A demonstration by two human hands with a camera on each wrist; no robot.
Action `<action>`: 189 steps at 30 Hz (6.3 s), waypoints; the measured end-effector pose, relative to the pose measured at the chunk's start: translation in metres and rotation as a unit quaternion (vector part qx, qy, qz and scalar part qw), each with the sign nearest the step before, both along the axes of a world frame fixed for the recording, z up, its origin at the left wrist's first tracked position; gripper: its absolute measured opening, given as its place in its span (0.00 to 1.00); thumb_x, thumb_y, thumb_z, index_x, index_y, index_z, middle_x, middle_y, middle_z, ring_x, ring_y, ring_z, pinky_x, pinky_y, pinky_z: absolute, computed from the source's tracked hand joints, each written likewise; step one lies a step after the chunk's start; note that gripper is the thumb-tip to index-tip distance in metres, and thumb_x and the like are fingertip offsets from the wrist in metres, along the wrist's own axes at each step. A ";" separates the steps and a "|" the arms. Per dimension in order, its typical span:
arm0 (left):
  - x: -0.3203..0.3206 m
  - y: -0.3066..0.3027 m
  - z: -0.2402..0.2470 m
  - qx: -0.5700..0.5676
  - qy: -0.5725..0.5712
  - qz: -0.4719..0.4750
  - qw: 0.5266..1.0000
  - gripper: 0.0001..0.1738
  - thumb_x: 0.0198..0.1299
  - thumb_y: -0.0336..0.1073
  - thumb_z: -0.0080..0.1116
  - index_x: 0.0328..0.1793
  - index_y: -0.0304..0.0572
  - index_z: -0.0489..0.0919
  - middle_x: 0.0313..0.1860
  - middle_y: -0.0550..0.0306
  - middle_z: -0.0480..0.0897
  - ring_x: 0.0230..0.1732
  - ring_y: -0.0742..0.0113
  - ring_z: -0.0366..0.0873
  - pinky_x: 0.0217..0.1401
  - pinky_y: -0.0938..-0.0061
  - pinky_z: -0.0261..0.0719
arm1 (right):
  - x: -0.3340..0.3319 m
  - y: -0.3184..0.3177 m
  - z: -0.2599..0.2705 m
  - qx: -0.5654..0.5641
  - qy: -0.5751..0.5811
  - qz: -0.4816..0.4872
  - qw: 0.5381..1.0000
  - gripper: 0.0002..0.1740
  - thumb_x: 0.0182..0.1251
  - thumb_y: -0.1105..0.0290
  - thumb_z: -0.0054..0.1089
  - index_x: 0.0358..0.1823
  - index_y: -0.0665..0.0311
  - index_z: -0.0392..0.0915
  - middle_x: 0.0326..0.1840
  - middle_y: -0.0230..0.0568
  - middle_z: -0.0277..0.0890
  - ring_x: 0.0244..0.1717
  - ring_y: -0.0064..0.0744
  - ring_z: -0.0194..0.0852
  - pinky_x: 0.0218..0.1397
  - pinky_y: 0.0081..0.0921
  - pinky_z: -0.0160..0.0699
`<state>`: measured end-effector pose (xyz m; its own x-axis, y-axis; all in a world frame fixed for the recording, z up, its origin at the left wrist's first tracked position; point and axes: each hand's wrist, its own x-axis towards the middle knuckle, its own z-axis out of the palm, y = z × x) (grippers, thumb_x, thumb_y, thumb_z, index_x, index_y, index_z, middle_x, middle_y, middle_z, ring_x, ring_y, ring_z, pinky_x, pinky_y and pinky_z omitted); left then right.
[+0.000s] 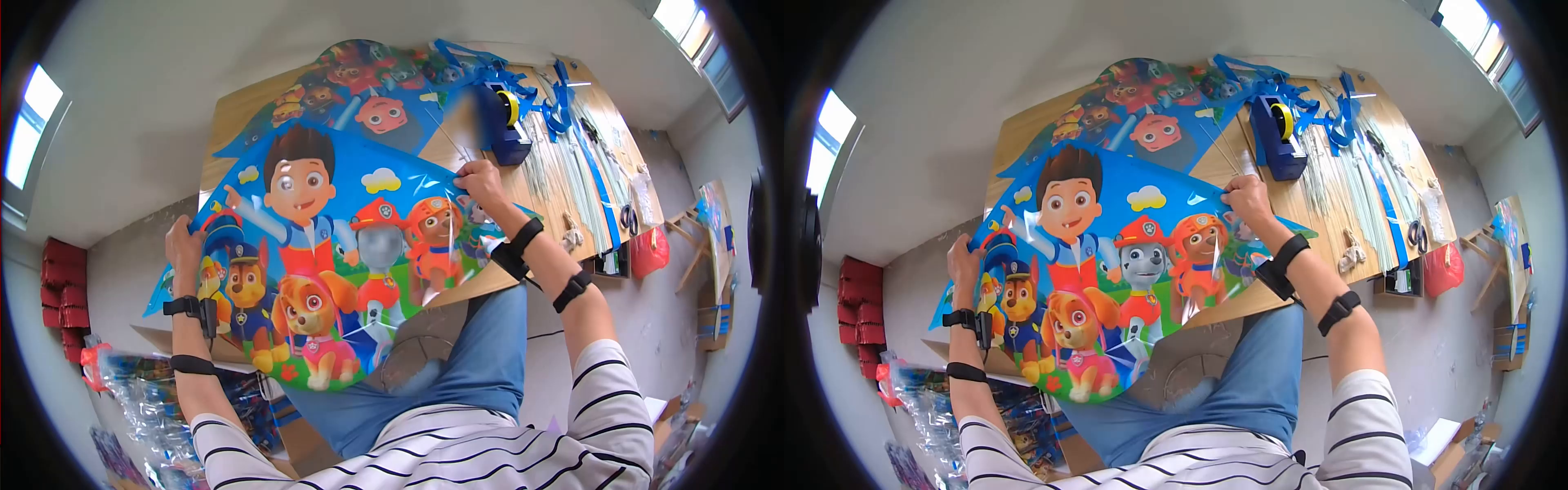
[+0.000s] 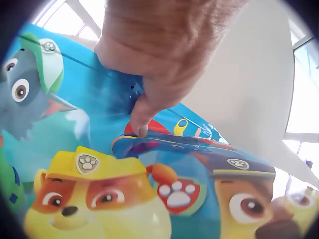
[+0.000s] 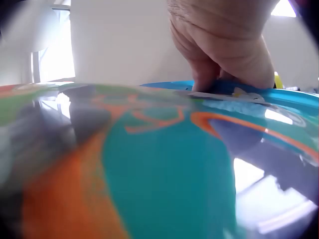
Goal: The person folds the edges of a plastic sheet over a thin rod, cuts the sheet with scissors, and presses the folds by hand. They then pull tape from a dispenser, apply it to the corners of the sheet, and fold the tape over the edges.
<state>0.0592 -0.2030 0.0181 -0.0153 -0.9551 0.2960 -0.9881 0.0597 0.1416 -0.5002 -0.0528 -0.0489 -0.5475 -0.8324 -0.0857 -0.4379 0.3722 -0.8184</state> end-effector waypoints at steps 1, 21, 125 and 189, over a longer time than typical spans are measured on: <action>0.001 -0.006 -0.007 0.000 -0.006 0.004 1.000 0.18 0.47 0.36 0.75 0.40 0.40 0.78 0.39 0.44 0.84 0.43 0.39 0.81 0.44 0.55 0.77 | -0.001 -0.008 -0.009 0.011 0.003 0.002 1.000 0.10 0.49 0.76 0.72 0.36 0.67 0.88 0.29 0.49 0.84 0.33 0.39 0.84 0.40 0.35 0.81; -0.176 0.170 -0.073 0.286 -0.033 -0.204 0.936 0.67 0.41 0.68 0.74 0.85 0.56 0.53 0.86 0.43 0.40 0.84 0.32 0.33 0.71 0.19 0.44 | -0.035 -0.039 -0.021 0.215 0.290 -0.031 0.932 0.13 0.57 0.70 0.60 0.42 0.65 0.86 0.49 0.55 0.85 0.53 0.55 0.84 0.56 0.43 0.83; -0.168 0.138 -0.073 0.272 -0.029 -0.274 0.922 0.72 0.28 0.69 0.77 0.84 0.60 0.57 0.87 0.52 0.41 0.85 0.38 0.33 0.75 0.24 0.38 | -0.069 0.029 -0.016 0.113 0.496 0.124 0.852 0.04 0.53 0.73 0.64 0.31 0.59 0.85 0.35 0.43 0.82 0.38 0.42 0.86 0.36 0.34 0.83; -0.176 0.134 -0.068 0.308 -0.018 -0.243 0.919 0.72 0.24 0.74 0.74 0.81 0.54 0.62 0.87 0.50 0.43 0.86 0.40 0.31 0.77 0.28 0.32 | -0.299 -0.133 0.010 0.223 0.342 0.114 0.906 0.25 0.65 0.69 0.50 0.65 0.52 0.75 0.72 0.43 0.71 0.77 0.58 0.54 0.75 0.59 0.56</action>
<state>-0.1167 -0.0694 -0.0495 -0.4840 -0.8187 -0.3090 -0.8707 0.4151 0.2639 -0.7991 -0.1857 -0.0384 -0.4172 -0.8966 -0.1482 -0.8929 0.4348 -0.1171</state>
